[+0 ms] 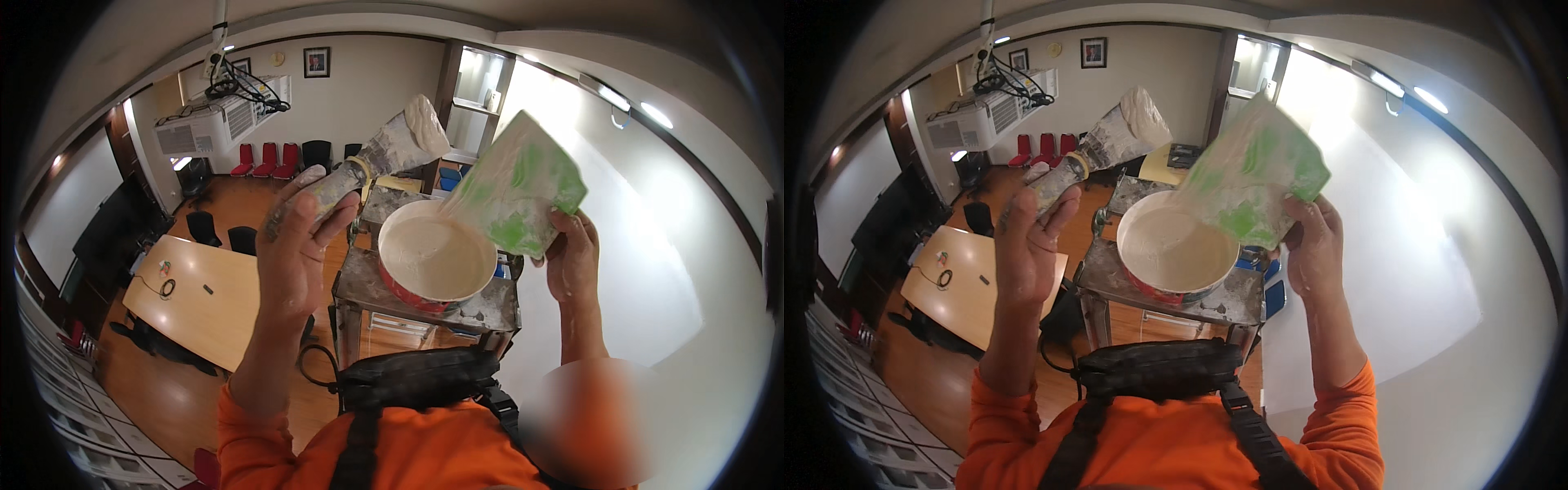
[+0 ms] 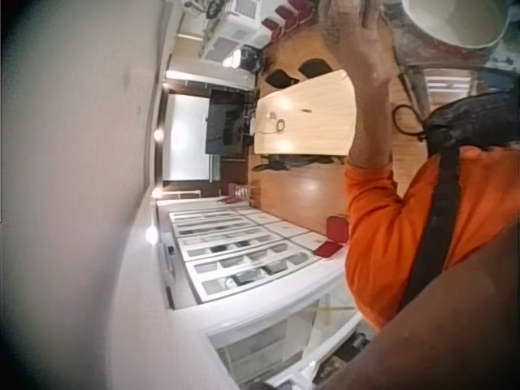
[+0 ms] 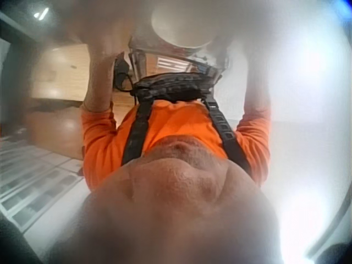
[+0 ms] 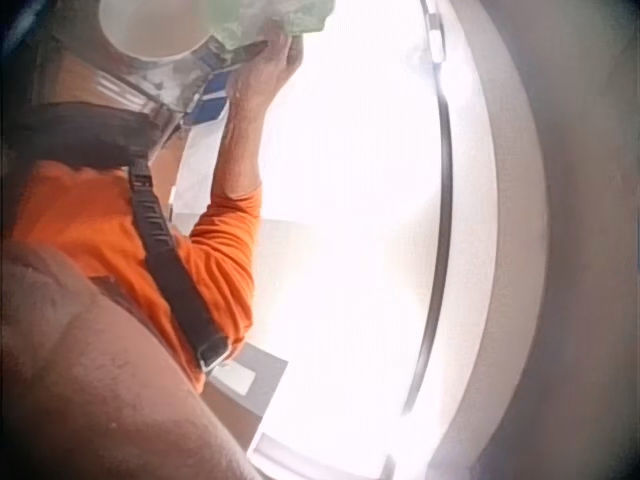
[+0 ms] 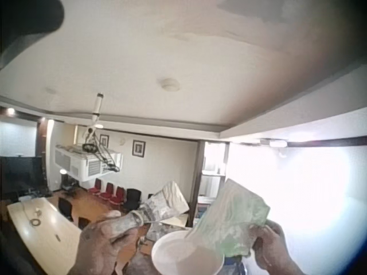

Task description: The person stands on a ladder and applies plaster to the ceiling using a trowel and a hawk. They repeatedly scoop plaster from a bucket, spread it onto the hawk, and smooth it onto the ceiling surface.

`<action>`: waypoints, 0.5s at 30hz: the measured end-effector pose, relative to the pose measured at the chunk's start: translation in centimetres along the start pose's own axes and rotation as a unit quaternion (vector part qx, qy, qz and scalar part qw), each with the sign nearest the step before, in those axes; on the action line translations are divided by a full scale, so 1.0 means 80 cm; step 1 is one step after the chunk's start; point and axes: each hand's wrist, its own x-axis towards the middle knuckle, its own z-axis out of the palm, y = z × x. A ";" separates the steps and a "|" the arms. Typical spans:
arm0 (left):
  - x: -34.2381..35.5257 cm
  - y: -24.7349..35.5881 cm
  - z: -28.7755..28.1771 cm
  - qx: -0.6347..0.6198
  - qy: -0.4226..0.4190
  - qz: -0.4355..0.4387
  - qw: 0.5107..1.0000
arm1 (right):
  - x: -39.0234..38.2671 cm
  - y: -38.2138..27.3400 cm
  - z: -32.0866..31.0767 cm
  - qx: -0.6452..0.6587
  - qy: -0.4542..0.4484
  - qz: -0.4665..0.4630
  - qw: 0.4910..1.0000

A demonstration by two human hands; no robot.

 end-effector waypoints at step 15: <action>0.005 -0.042 -0.036 0.096 -0.181 0.094 0.974 | -0.039 0.031 0.059 0.445 -0.093 0.198 0.868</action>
